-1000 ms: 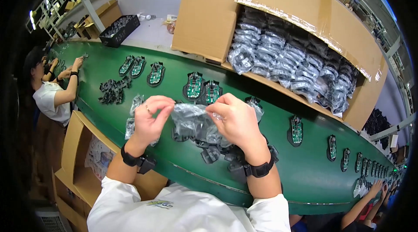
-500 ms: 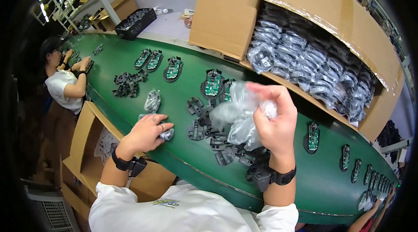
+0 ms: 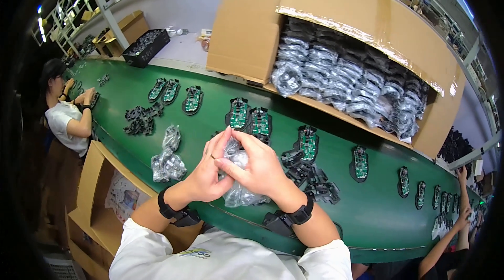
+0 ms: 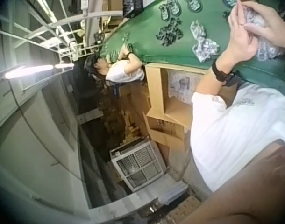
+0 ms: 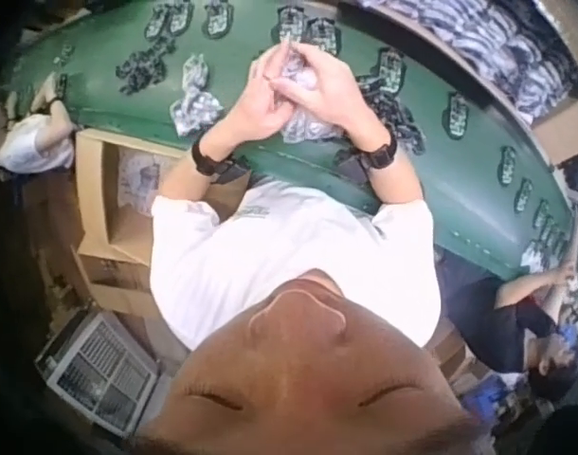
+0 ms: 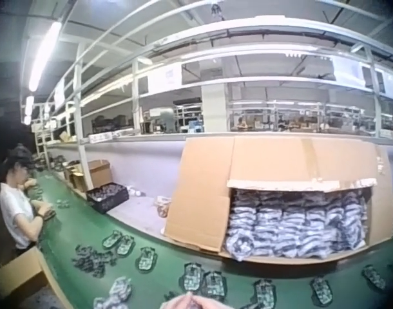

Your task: Manually assemble and package computer mice on a production line.

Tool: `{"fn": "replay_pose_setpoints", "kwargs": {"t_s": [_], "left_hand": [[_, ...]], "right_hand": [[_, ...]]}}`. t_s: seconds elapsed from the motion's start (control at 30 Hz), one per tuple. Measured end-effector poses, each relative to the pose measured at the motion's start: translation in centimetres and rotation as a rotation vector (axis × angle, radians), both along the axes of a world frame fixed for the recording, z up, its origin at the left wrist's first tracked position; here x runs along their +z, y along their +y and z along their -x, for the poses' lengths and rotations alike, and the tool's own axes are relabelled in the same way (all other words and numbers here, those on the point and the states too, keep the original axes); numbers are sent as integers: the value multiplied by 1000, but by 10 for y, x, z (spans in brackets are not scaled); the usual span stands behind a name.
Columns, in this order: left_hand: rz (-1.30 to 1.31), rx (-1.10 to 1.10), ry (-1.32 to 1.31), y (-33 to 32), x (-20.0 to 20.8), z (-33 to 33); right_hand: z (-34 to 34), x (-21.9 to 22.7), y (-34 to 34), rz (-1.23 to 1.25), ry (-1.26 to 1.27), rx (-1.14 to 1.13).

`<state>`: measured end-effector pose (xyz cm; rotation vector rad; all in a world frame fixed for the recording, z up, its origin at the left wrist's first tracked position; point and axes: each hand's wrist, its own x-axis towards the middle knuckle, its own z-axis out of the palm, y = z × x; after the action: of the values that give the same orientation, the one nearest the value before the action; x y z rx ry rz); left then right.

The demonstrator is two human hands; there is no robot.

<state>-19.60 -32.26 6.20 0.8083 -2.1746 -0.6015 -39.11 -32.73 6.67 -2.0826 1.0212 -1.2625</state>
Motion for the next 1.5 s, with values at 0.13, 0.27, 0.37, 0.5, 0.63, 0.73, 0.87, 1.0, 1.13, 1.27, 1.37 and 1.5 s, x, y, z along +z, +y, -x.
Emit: {"fn": "replay_pose_setpoints", "kwargs": {"t_s": [0.13, 0.27, 0.37, 0.5, 0.63, 0.73, 0.87, 1.0, 1.13, 1.27, 1.37, 1.5], "left_hand": [[-26, -65, 83, -15, -10, -15], [-456, -195, 351, -21, -17, -24], [-503, -140, 496, -29, -19, -32], [-597, -164, 548, -15, -5, -20], [-638, -22, 779, -17, -24, -18], [-666, -39, 836, -24, -10, -27], [-955, 65, 796, -25, -5, -31], [-1103, -145, 898, -21, 1, -29], [-790, -50, 657, -14, -8, -21], [-137, 119, 261, -17, -8, -12], [122, 155, 158, -19, -9, -20], [-89, 194, 43, -5, 17, -28]], "right_hand": [[9, -3, 3, -83, -20, 87], [21, 3, 0, -238, -138, 232], [26, 12, -2, -196, -97, 202], [27, 14, 1, -238, -115, 166], [28, 16, -3, -544, 20, -100], [38, 15, -5, -580, -230, 120], [36, 11, 0, -607, -634, 352], [33, 4, -2, -137, -192, 137], [23, 1, 2, -154, -152, -74], [32, 17, 8, -373, -94, -64], [40, 23, 7, -390, 39, 27], [40, 46, 17, -305, 184, -19]]}}
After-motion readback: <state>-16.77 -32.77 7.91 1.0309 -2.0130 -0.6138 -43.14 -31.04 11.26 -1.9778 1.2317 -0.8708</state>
